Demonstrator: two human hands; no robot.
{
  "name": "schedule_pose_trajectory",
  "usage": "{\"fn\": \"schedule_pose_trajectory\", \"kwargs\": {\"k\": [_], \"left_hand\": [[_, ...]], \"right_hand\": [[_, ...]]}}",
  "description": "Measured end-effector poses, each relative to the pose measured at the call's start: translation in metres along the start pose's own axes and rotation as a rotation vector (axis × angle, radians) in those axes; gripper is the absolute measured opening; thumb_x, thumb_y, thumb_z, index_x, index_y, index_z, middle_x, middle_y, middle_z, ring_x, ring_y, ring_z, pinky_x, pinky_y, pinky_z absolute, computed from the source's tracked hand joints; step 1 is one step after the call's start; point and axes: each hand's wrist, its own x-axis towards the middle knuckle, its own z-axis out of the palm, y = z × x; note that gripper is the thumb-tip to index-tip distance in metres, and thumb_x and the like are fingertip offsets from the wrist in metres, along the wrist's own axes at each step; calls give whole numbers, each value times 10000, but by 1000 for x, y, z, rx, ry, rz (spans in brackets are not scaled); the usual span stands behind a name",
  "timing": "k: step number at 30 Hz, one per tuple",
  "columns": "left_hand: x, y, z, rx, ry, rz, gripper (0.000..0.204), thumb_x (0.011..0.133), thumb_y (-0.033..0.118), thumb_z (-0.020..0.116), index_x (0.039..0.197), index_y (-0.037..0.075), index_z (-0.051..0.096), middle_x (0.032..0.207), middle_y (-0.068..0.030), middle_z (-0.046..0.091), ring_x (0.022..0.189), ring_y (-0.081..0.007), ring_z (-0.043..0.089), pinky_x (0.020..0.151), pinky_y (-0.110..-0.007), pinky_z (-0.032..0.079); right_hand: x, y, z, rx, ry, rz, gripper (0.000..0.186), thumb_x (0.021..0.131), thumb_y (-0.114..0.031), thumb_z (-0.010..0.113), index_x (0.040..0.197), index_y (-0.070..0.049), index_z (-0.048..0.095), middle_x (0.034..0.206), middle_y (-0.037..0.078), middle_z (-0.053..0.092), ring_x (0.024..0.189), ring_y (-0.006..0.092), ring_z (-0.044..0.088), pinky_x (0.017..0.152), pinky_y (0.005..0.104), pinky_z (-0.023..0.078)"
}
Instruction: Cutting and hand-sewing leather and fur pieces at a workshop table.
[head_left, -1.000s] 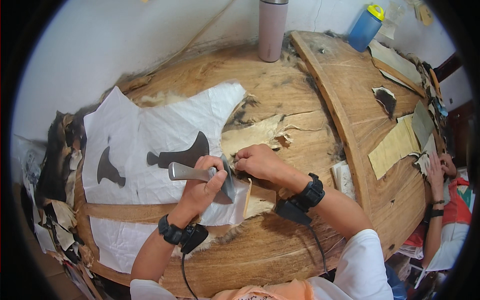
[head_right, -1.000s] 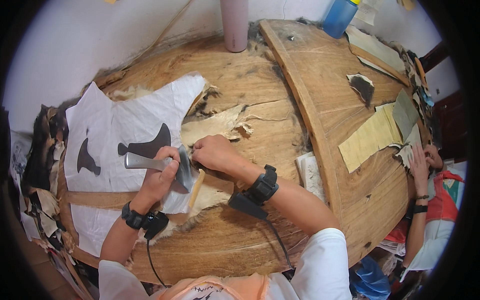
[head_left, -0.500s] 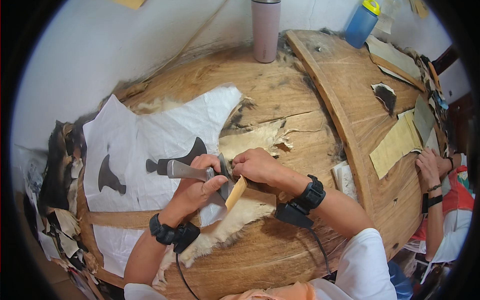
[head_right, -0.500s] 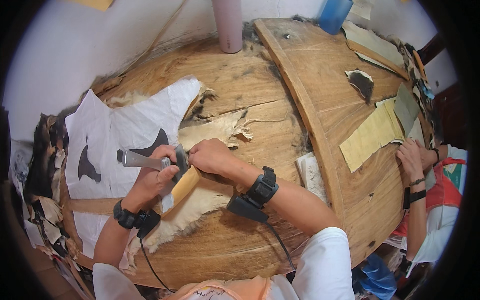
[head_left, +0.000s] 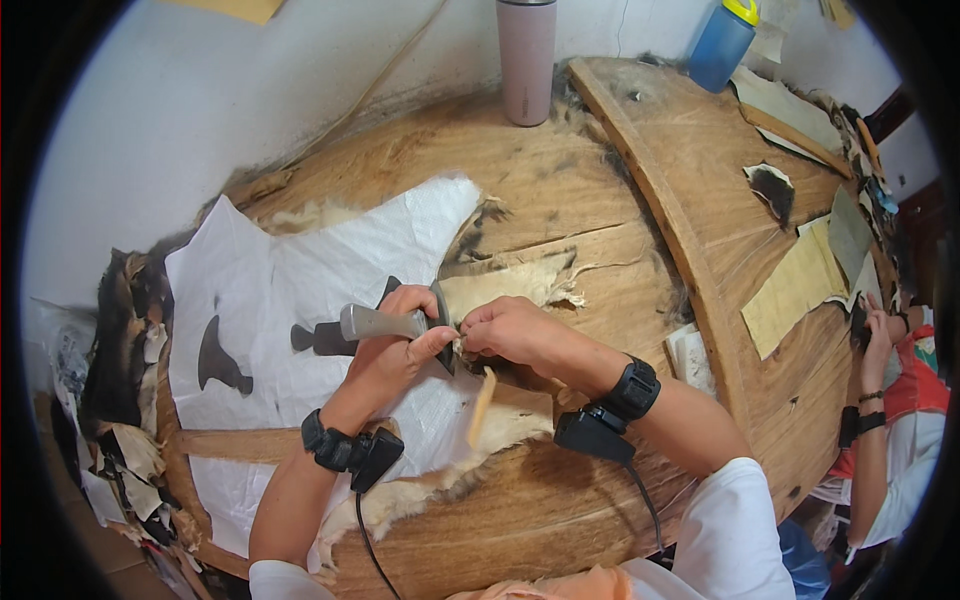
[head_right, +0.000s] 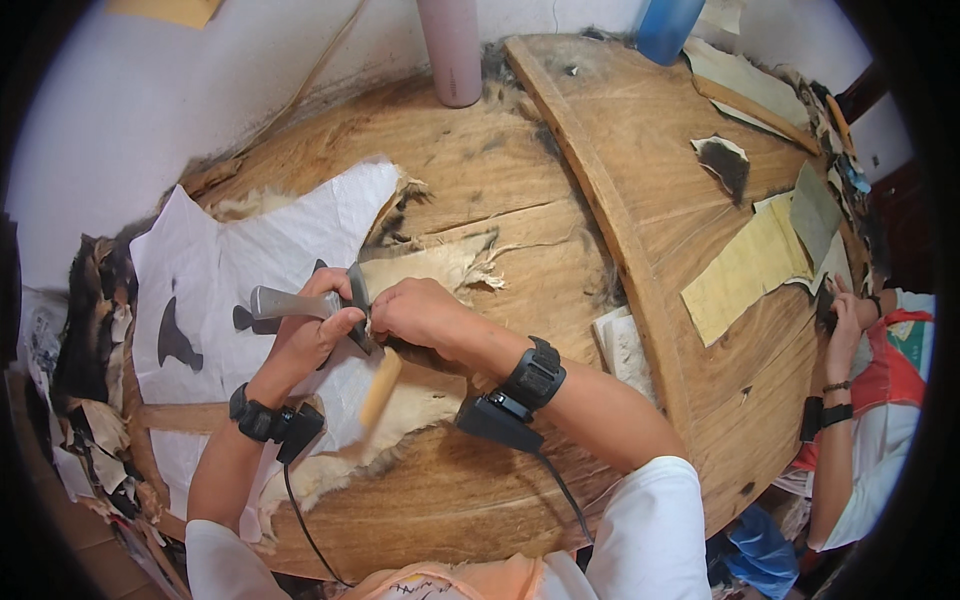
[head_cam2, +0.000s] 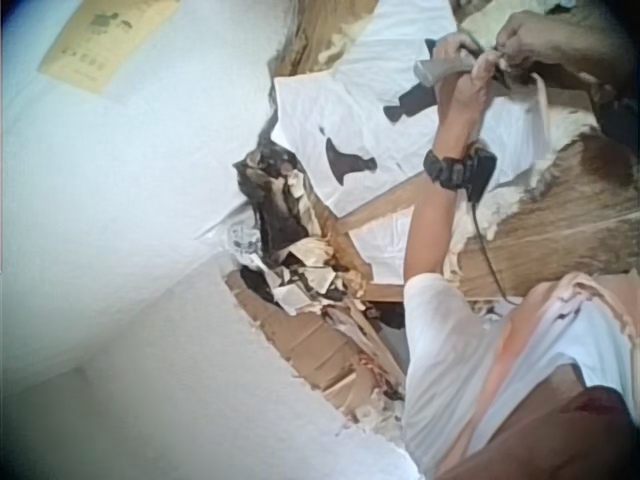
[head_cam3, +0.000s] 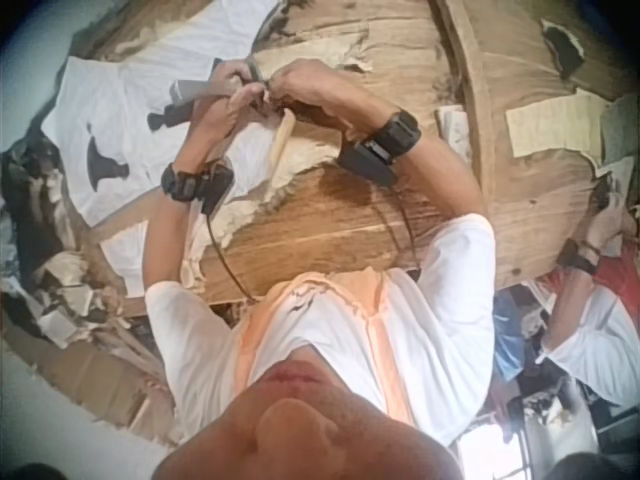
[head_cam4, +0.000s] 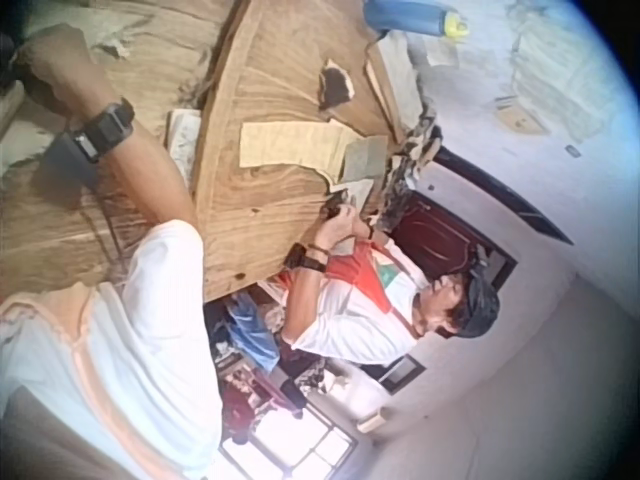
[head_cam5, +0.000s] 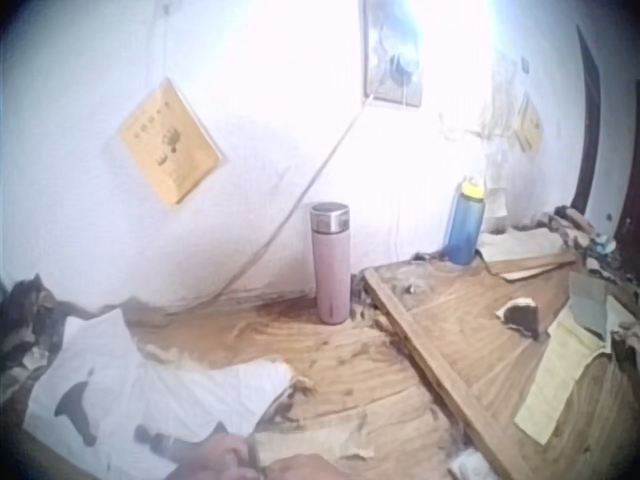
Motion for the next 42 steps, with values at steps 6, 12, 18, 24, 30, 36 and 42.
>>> {"fn": "schedule_pose_trajectory", "kwargs": {"k": [6, 12, 18, 24, 30, 36, 42], "left_hand": [[9, -7, -1, 35, 52, 52, 419, 806, 406, 632, 896, 29, 472, 889, -82, 471, 854, -198, 455, 779, -289, 387], [16, -11, -4, 40, 52, -7, 428, 812, 415, 622, 911, 31, 462, 926, -89, 465, 867, -206, 455, 795, -290, 387], [20, -20, -1, 57, 86, 99, 422, 827, 420, 598, 916, 33, 457, 947, -106, 463, 875, -226, 457, 804, -302, 388], [5, -3, -2, -238, 111, -181, 346, 906, 423, 517, 899, 78, 484, 800, -27, 474, 674, -97, 440, 599, -250, 386], [-49, 40, -19, -344, 359, -19, 388, 959, 475, 341, 930, 116, 484, 866, 31, 461, 645, -17, 420, 523, -165, 339], [-101, 51, -37, -420, 382, 10, 397, 965, 478, 306, 950, 119, 475, 931, 28, 488, 664, -21, 431, 526, -168, 357], [-158, 43, -54, -300, 292, -119, 352, 965, 420, 348, 884, 107, 489, 866, 31, 483, 654, -17, 407, 524, -165, 357]], "right_hand": [[-9, -5, -7, 186, -54, -10, 57, 758, -110, 593, 769, -57, 611, 649, -42, 525, 542, 32, 422, 445, 195, 276], [-16, -10, -14, 359, -108, -33, 33, 769, -110, 577, 773, -83, 595, 628, -64, 495, 515, 5, 388, 429, 179, 224], [-48, -33, -33, 339, 135, -114, 70, 795, -118, 569, 831, -75, 612, 633, -75, 495, 523, -6, 400, 437, 174, 253], [-94, -38, -64, -164, 483, -590, 208, 817, -147, 568, 926, 16, 637, 692, 26, 618, 628, 109, 546, 572, 265, 419], [-88, 30, -46, -1019, 764, -546, 201, 728, -125, 600, 909, -52, 555, 791, 179, 558, 730, 384, 545, 661, 450, 454], [-89, 68, -29, -1013, 378, -591, 191, 709, -99, 608, 877, -39, 541, 817, 160, 519, 757, 356, 539, 659, 421, 450], [-176, 39, -3, -1051, -317, 62, 143, 727, -237, 710, 755, -98, 691, 576, 86, 591, 609, 274, 603, 555, 352, 450]]}}
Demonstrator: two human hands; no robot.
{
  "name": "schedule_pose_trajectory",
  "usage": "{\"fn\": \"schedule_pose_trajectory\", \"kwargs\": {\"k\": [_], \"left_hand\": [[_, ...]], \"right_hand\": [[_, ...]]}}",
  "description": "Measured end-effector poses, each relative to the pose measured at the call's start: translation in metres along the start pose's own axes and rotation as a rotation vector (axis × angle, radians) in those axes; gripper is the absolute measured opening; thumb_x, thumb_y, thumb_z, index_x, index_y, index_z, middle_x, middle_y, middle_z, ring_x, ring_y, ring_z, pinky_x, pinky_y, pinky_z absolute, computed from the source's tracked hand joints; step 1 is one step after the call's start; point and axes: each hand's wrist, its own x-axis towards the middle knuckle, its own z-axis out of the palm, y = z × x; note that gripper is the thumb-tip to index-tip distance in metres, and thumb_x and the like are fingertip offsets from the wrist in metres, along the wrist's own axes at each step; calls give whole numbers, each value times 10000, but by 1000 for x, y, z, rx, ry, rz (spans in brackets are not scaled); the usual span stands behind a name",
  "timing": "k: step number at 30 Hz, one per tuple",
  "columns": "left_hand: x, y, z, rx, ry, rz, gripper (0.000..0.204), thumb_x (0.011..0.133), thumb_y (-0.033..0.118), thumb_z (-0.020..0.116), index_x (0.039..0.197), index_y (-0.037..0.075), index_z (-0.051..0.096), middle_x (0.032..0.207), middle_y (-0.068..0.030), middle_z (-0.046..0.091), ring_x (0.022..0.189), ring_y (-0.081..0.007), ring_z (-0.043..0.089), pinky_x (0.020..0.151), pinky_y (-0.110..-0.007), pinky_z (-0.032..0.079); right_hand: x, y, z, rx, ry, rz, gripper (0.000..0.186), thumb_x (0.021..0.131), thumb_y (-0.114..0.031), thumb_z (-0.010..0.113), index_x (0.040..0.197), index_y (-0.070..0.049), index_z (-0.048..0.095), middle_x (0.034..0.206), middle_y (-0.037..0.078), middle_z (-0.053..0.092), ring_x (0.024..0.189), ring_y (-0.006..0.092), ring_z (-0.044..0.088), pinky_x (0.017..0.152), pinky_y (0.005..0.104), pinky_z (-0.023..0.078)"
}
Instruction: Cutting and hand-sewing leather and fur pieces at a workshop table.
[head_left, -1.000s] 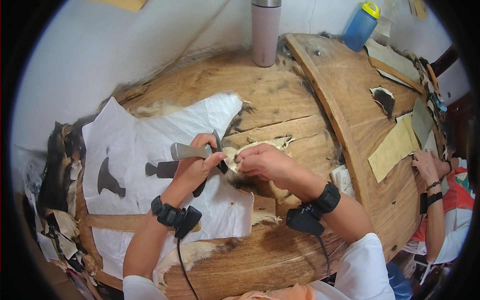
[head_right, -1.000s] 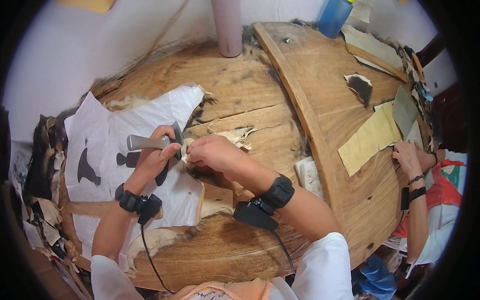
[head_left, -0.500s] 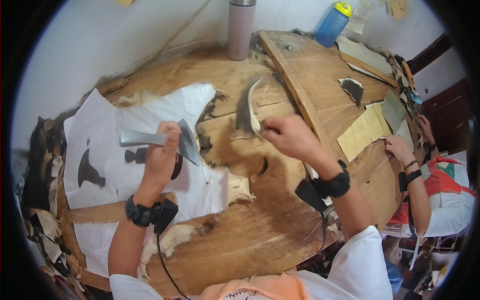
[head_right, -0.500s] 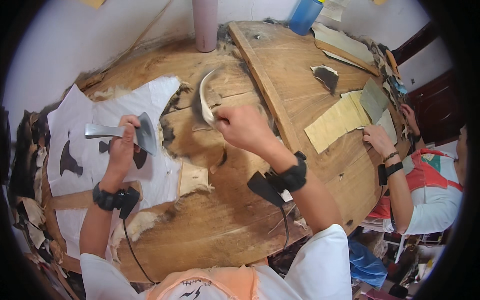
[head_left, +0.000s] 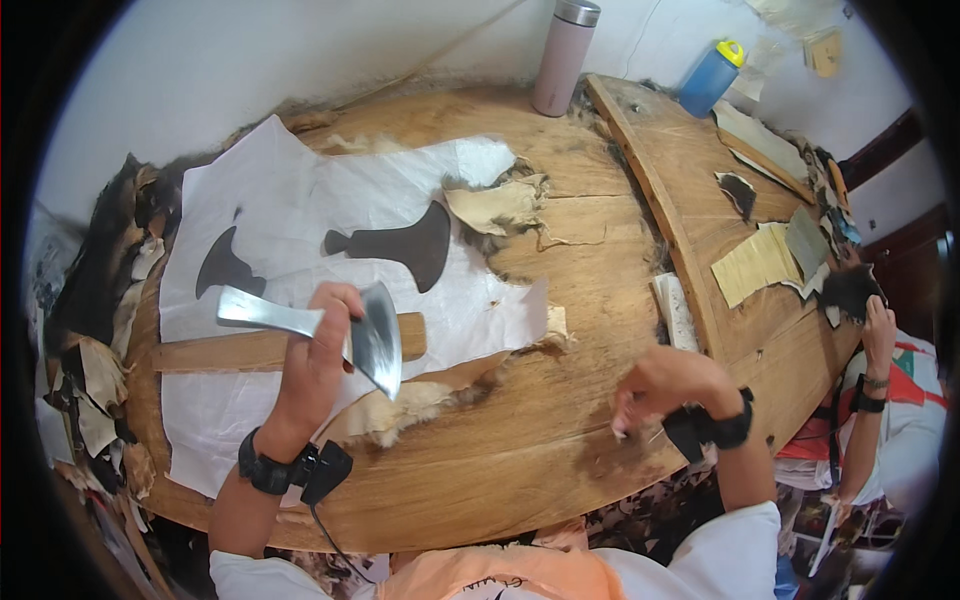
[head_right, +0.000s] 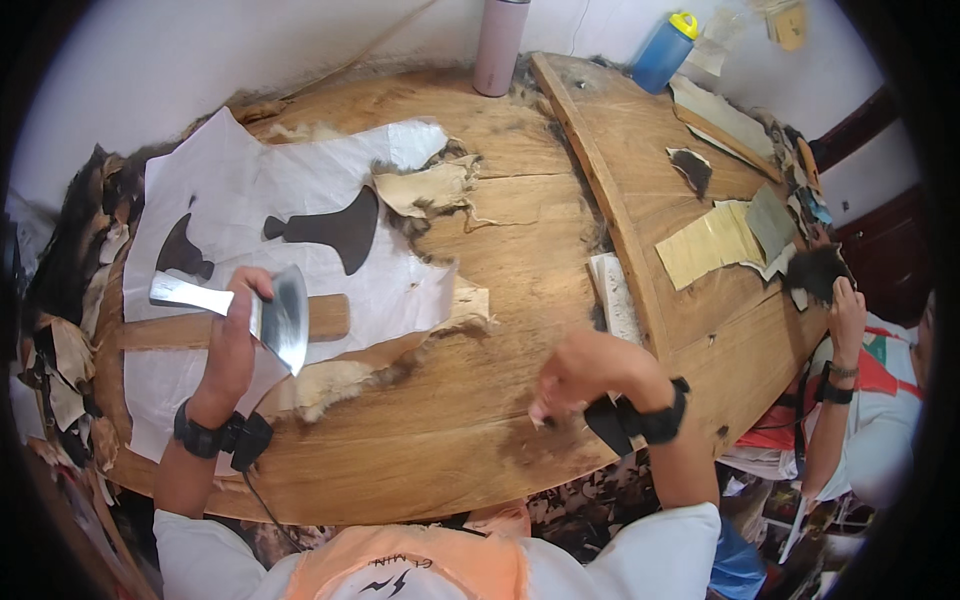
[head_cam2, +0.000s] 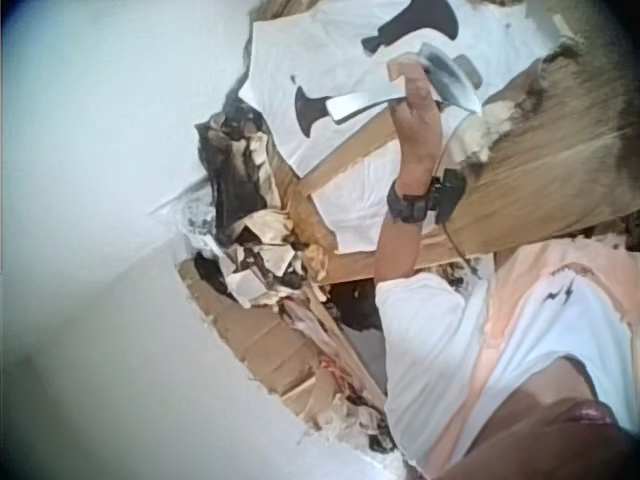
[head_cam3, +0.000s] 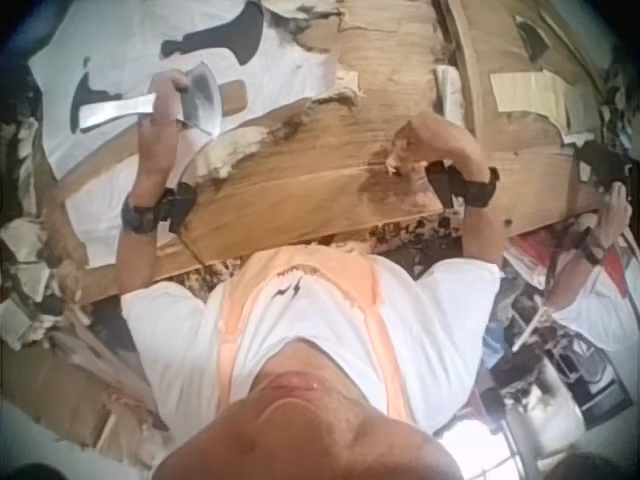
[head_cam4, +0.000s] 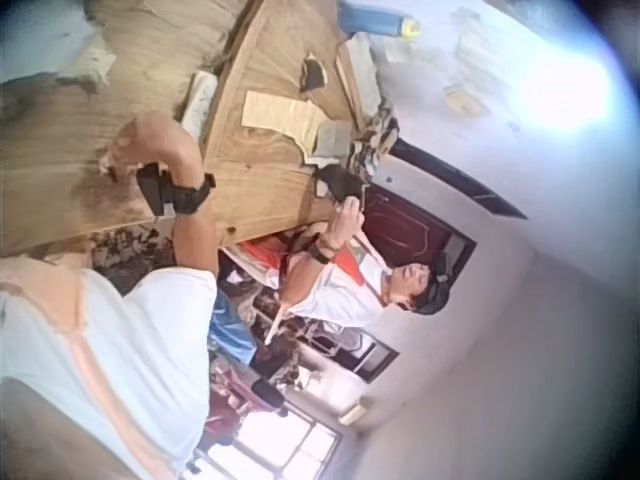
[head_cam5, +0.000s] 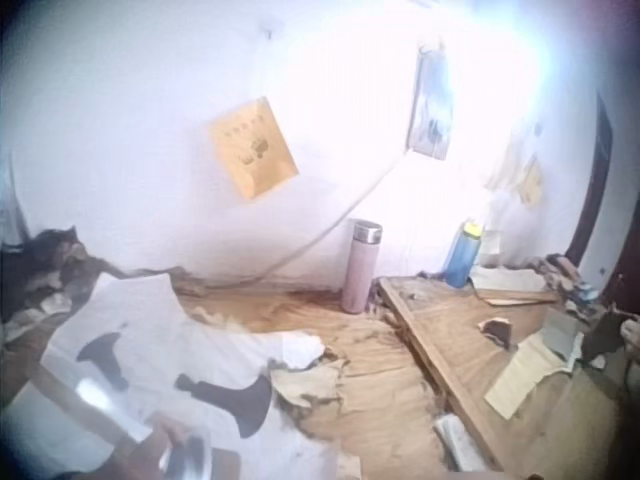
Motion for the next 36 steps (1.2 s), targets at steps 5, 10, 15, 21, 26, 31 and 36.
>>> {"fn": "schedule_pose_trajectory", "kwargs": {"k": [5, 10, 15, 21, 26, 31, 36], "left_hand": [[-43, -2, -20, 7, -334, 36, 199, 909, 227, 483, 815, 55, 514, 731, -8, 497, 676, -77, 481, 536, -250, 398], [-84, -12, -51, 146, -451, 181, 128, 825, 148, 562, 806, 22, 551, 757, -96, 545, 773, -210, 552, 655, -342, 450], [-125, -21, -108, 33, -335, 142, 238, 779, 162, 598, 963, 15, 565, 896, -153, 573, 884, -334, 547, 748, -408, 468], [-171, -54, -214, 472, -123, 288, 397, 787, 240, 636, 1107, 16, 564, 1087, -203, 564, 1025, -353, 516, 888, -405, 421], [-223, -65, -282, 785, -11, 126, 388, 661, 176, 735, 1027, 87, 640, 1192, -138, 535, 1156, -338, 435, 958, -415, 369], [-254, -74, -274, 1030, 66, -118, 440, 608, 120, 758, 1034, 113, 651, 1317, -96, 449, 1282, -340, 291, 1035, -458, 271], [-261, -73, -261, 1147, 26, -160, 355, 690, 167, 713, 1031, 96, 649, 1329, -86, 444, 1295, -332, 280, 1054, -505, 204]], "right_hand": [[-1, -104, 41, -93, 667, 37, 332, 706, -272, 735, 992, -117, 669, 723, 85, 624, 683, 253, 605, 613, 357, 471], [78, -221, 83, 118, 932, -537, 479, 687, -204, 747, 1131, -105, 597, 1040, 147, 554, 925, 285, 531, 740, 368, 451], [144, -295, 95, 389, 965, -769, 240, 698, -116, 709, 922, -43, 662, 1028, 137, 578, 875, 257, 561, 696, 336, 458], [192, -317, 62, 199, 1001, -414, 179, 732, -138, 694, 853, -18, 639, 800, 105, 605, 608, 207, 576, 551, 308, 448], [223, -305, 45, 71, 940, -246, 190, 725, -194, 676, 832, -42, 638, 692, 96, 593, 596, 243, 585, 545, 358, 451], [247, -288, 44, -244, 899, -333, 285, 698, -248, 662, 956, -126, 669, 862, 86, 606, 738, 283, 607, 646, 386, 476], [258, -279, 41, -275, 796, -349, 403, 706, -211, 648, 1104, -153, 634, 977, 80, 573, 814, 293, 590, 697, 372, 483]]}}
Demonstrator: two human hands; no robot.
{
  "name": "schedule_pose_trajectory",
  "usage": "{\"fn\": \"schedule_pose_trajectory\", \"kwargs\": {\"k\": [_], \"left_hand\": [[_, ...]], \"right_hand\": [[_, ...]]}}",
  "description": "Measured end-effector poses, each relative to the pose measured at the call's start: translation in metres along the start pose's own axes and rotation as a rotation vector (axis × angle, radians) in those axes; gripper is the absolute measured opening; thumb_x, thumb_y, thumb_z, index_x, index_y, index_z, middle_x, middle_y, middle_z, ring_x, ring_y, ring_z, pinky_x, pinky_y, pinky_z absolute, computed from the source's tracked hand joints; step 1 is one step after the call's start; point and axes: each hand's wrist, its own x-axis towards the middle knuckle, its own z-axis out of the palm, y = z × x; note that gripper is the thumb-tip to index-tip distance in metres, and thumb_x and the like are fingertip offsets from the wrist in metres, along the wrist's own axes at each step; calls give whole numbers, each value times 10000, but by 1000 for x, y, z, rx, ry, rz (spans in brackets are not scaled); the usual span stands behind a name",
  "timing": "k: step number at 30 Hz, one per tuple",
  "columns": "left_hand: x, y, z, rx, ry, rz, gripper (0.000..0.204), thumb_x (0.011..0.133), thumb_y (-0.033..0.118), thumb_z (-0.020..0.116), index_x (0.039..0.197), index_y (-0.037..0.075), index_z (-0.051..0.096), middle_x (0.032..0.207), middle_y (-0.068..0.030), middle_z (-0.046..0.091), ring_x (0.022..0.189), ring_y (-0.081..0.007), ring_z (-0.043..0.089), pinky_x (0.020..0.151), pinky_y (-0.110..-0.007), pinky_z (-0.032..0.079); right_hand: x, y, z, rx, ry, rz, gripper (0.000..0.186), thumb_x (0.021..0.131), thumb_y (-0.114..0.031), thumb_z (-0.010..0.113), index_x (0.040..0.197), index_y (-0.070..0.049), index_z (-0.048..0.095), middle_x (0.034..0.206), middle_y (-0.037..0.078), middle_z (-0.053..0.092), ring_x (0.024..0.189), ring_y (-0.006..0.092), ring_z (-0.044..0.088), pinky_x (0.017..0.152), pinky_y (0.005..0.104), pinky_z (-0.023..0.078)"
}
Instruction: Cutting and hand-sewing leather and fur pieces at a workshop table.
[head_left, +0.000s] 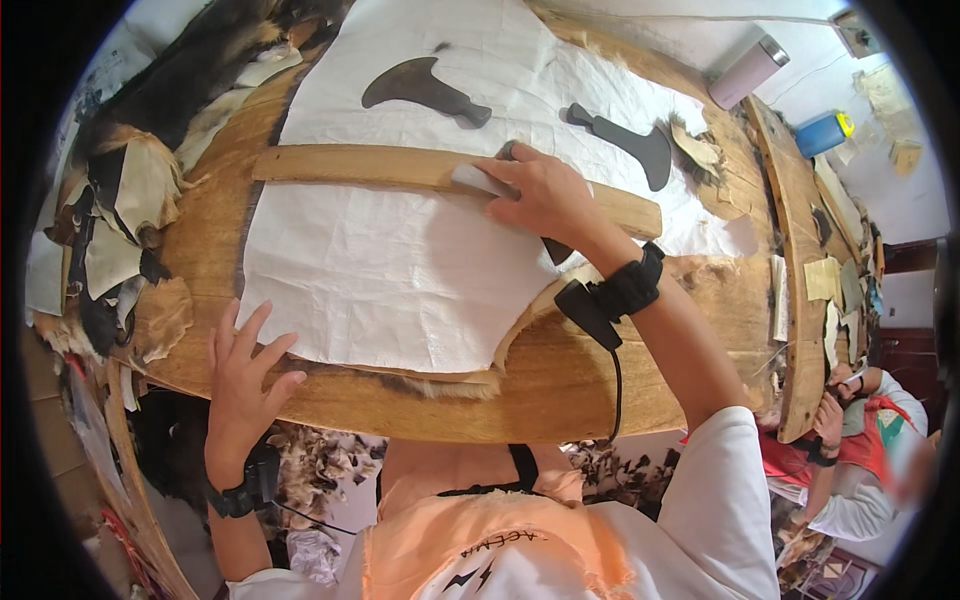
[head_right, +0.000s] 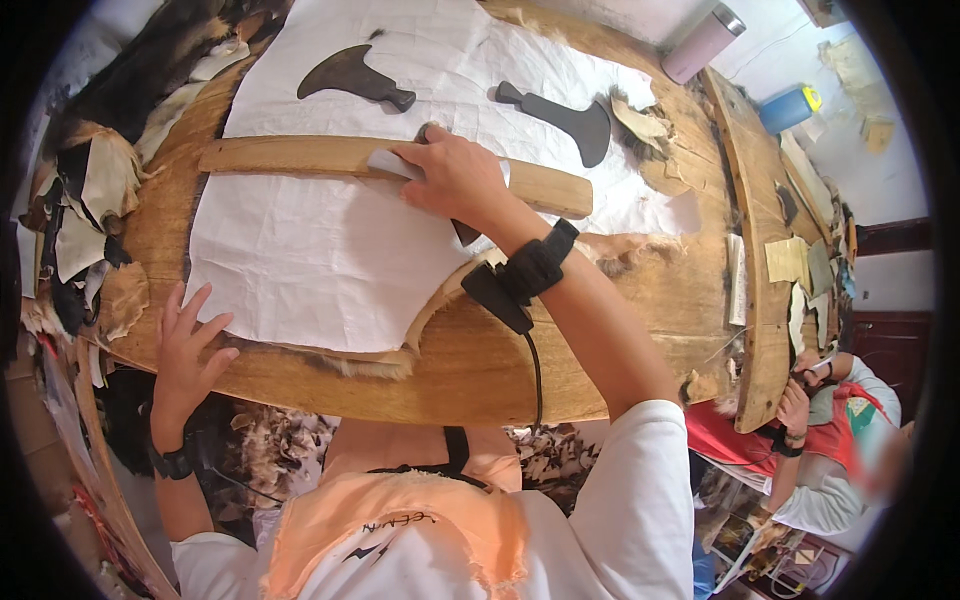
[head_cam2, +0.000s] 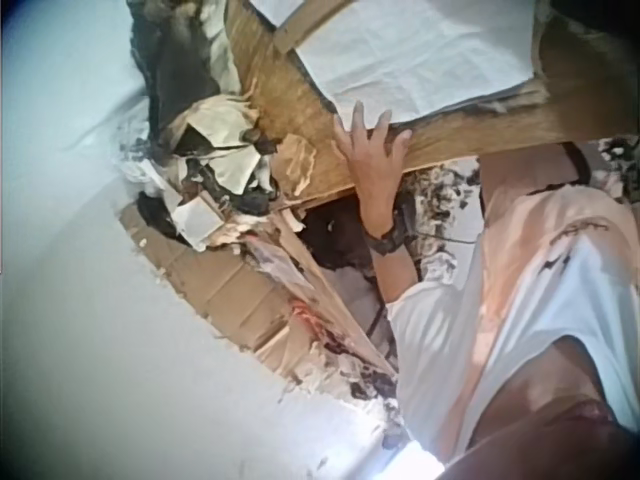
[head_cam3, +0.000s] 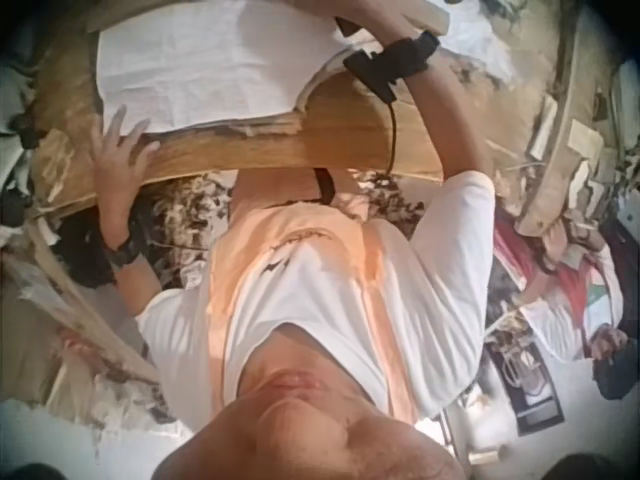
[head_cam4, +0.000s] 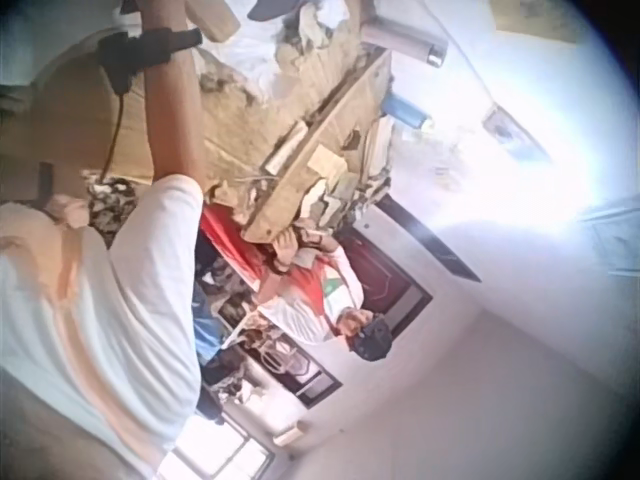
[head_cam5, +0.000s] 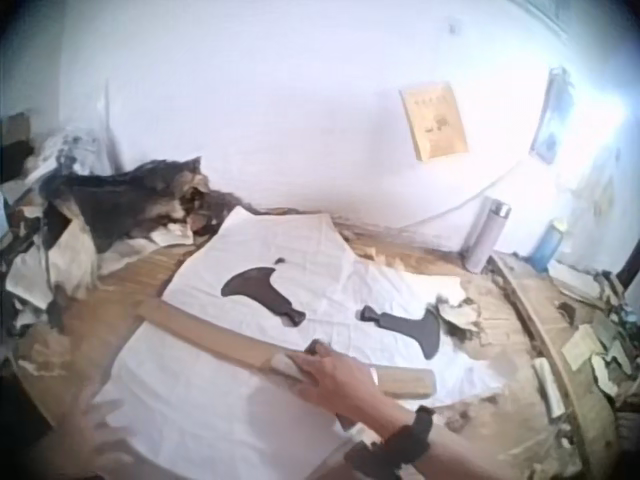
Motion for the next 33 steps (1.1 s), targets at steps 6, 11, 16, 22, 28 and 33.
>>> {"fn": "schedule_pose_trajectory", "kwargs": {"k": [6, 11, 16, 22, 28, 33], "left_hand": [[13, 32, -8, 24, 1, 1, 285, 763, 182, 655, 1011, 42, 643, 1279, -122, 491, 1251, -337, 351, 1022, -447, 256], [53, 74, -20, -408, 14, 3, 249, 795, 110, 619, 1029, 25, 630, 1153, -125, 578, 1048, -277, 546, 880, -323, 417], [97, 128, -20, -855, -206, 103, 386, 762, 99, 663, 1131, 24, 581, 1041, -61, 608, 768, -115, 571, 713, -249, 448], [114, 155, 6, -1057, -317, 477, 407, 730, 93, 707, 1097, 21, 546, 1032, -78, 579, 871, -147, 568, 751, -275, 466], [117, 122, 21, -1113, -562, 470, 226, 822, 146, 598, 994, 38, 498, 877, -35, 513, 829, -129, 510, 722, -264, 429], [106, 102, 37, -1142, -710, 417, 196, 905, 273, 435, 927, 78, 440, 825, 10, 414, 770, -80, 385, 694, -229, 339]], "right_hand": [[-22, 12, -8, 85, -72, -97, 400, 691, -146, 638, 1091, -148, 636, 894, 93, 575, 764, 299, 587, 660, 386, 475], [-57, 4, -30, 124, 119, -79, 329, 681, -128, 646, 1009, -101, 651, 854, 96, 571, 738, 288, 584, 625, 375, 464], [-85, -23, -58, 272, 106, 139, 159, 656, -163, 674, 797, -91, 657, 771, 65, 546, 744, 266, 582, 605, 375, 466], [-105, -73, -55, 340, 538, -284, 272, 556, -132, 728, 751, -86, 544, 744, 63, 454, 692, 250, 535, 567, 346, 446], [-114, -104, -19, 508, 558, -126, 188, 693, -160, 669, 793, -58, 548, 787, 96, 468, 726, 284, 515, 640, 381, 434], [-157, -96, 10, 391, 447, 219, 161, 709, -60, 648, 859, -66, 590, 744, 91, 451, 695, 264, 491, 599, 349, 402]]}}
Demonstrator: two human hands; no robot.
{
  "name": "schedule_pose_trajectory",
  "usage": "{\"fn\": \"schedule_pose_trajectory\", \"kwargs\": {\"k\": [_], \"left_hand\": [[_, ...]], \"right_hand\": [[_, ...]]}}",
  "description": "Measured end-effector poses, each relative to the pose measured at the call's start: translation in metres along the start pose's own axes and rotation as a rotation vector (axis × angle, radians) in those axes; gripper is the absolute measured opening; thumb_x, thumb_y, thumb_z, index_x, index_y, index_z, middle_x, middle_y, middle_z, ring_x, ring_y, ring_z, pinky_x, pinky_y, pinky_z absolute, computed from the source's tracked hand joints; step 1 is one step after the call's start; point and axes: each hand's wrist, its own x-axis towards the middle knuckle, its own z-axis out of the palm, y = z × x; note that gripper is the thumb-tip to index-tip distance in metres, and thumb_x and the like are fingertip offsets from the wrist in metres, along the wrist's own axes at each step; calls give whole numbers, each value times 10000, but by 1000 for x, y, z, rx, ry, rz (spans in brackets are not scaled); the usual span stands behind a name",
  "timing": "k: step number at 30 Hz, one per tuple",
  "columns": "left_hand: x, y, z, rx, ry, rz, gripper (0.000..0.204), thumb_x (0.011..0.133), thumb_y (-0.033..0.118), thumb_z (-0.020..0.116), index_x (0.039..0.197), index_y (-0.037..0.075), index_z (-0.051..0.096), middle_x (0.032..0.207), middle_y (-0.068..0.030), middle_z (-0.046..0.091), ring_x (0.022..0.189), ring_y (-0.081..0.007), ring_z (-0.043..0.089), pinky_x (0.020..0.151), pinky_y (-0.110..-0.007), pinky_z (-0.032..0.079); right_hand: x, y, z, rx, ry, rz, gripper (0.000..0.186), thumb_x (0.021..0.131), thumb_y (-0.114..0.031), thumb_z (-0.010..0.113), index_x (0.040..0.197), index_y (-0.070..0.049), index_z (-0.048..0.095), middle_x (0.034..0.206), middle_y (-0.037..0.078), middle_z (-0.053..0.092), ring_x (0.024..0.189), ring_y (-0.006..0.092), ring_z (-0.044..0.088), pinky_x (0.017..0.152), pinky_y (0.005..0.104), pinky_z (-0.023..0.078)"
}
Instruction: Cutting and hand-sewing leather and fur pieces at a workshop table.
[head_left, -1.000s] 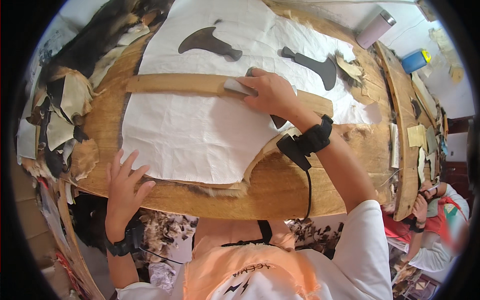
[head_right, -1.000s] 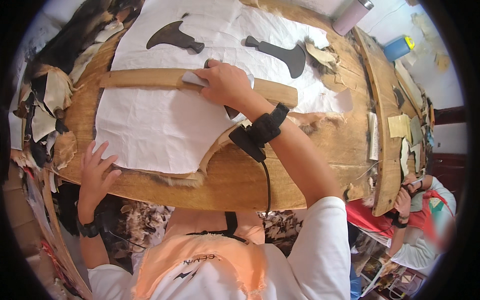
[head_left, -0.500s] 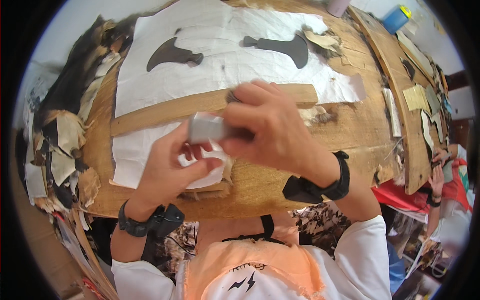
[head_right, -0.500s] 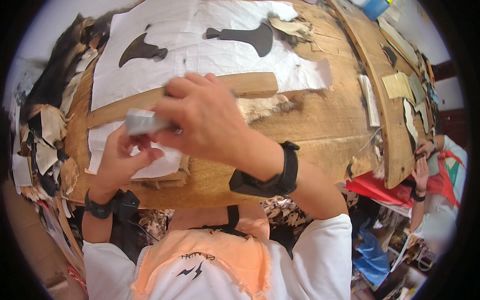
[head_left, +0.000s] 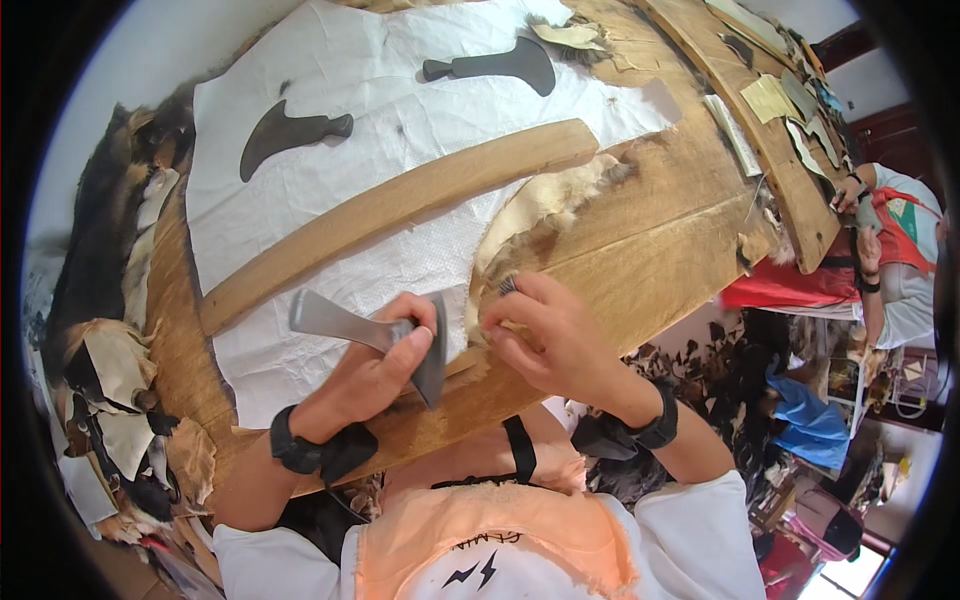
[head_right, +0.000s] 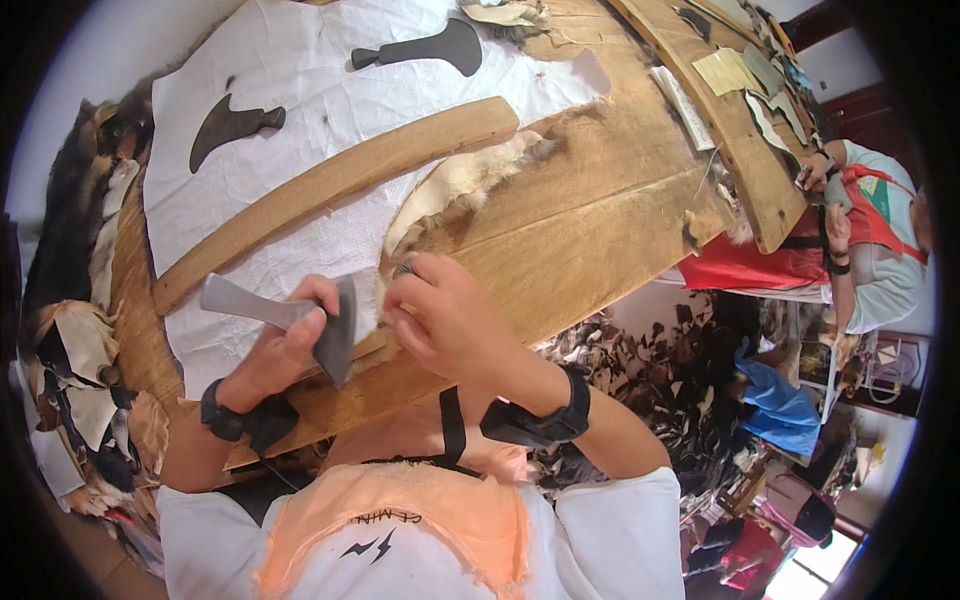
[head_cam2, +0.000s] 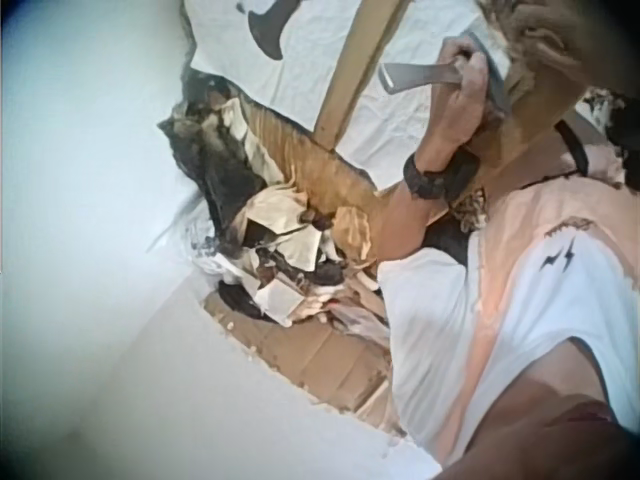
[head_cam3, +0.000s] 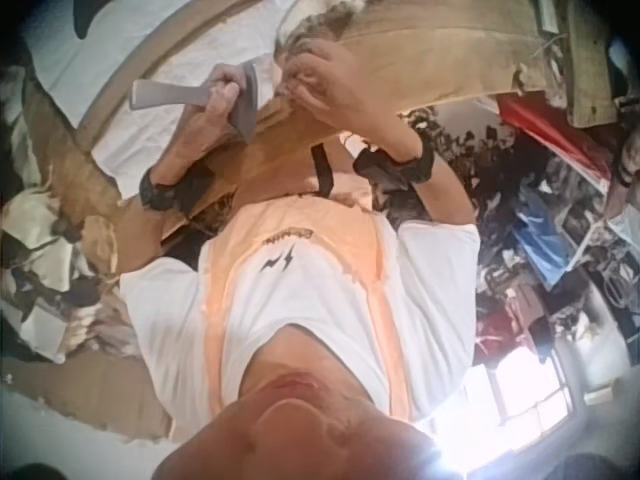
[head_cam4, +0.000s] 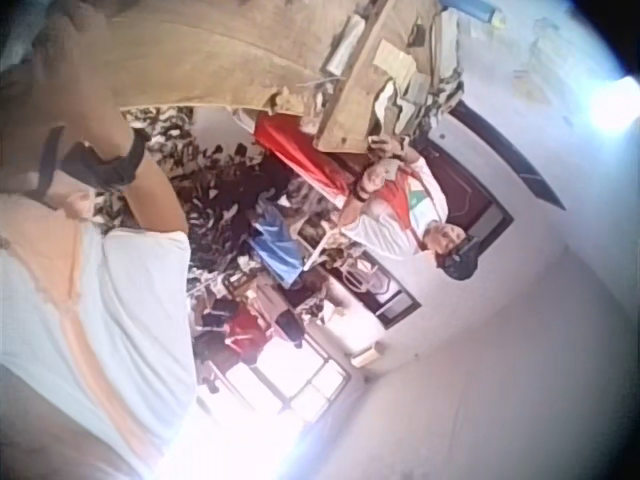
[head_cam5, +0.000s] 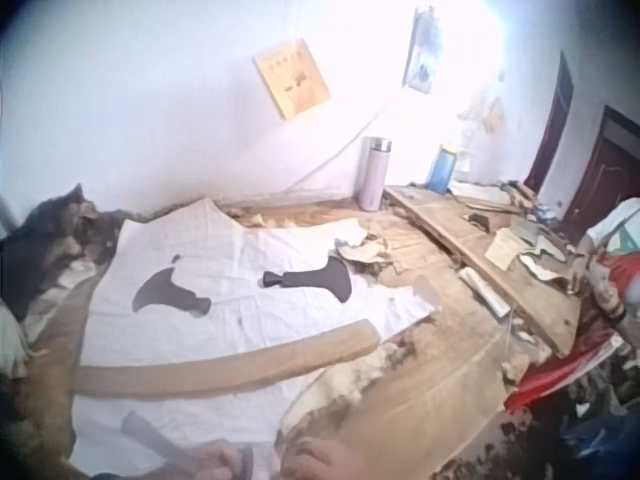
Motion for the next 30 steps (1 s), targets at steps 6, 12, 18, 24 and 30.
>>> {"fn": "schedule_pose_trajectory", "kwargs": {"k": [6, 12, 18, 24, 30], "left_hand": [[-10, -21, 9, -82, -76, 91, 243, 901, 312, 440, 917, 71, 468, 831, 5, 430, 776, -76, 394, 703, -230, 345], [-13, -23, 13, -142, -70, 53, 283, 900, 354, 433, 911, 74, 470, 820, 8, 441, 756, -73, 393, 689, -226, 343], [-13, -27, 16, -44, -97, 86, 283, 893, 345, 442, 911, 64, 473, 819, -4, 449, 752, -86, 408, 678, -232, 352], [-13, -29, 16, 29, -86, 154, 249, 897, 293, 435, 929, 51, 485, 844, -24, 469, 758, -108, 434, 695, -241, 371], [-13, -29, 21, 15, -73, 162, 378, 897, 425, 496, 925, 48, 492, 853, -30, 476, 759, -127, 447, 685, -248, 382]], "right_hand": [[-27, 1, 27, -85, 11, 151, 91, 714, -83, 628, 792, -56, 590, 747, 94, 467, 719, 277, 483, 632, 363, 404], [-27, 5, 34, -172, -11, 108, 108, 695, -108, 637, 752, -49, 567, 778, 98, 488, 760, 283, 485, 677, 375, 407], [-28, 12, 44, -178, 14, 112, 92, 706, -72, 614, 761, -33, 551, 801, 114, 477, 774, 296, 458, 691, 389, 375], [-27, 12, 44, -168, 62, 92, 89, 706, -10, 599, 765, -22, 534, 783, 126, 453, 751, 307, 446, 669, 385, 373], [-28, 12, 42, -160, 74, 76, 103, 696, 14, 605, 762, -19, 533, 771, 128, 450, 739, 309, 454, 649, 377, 385]]}}
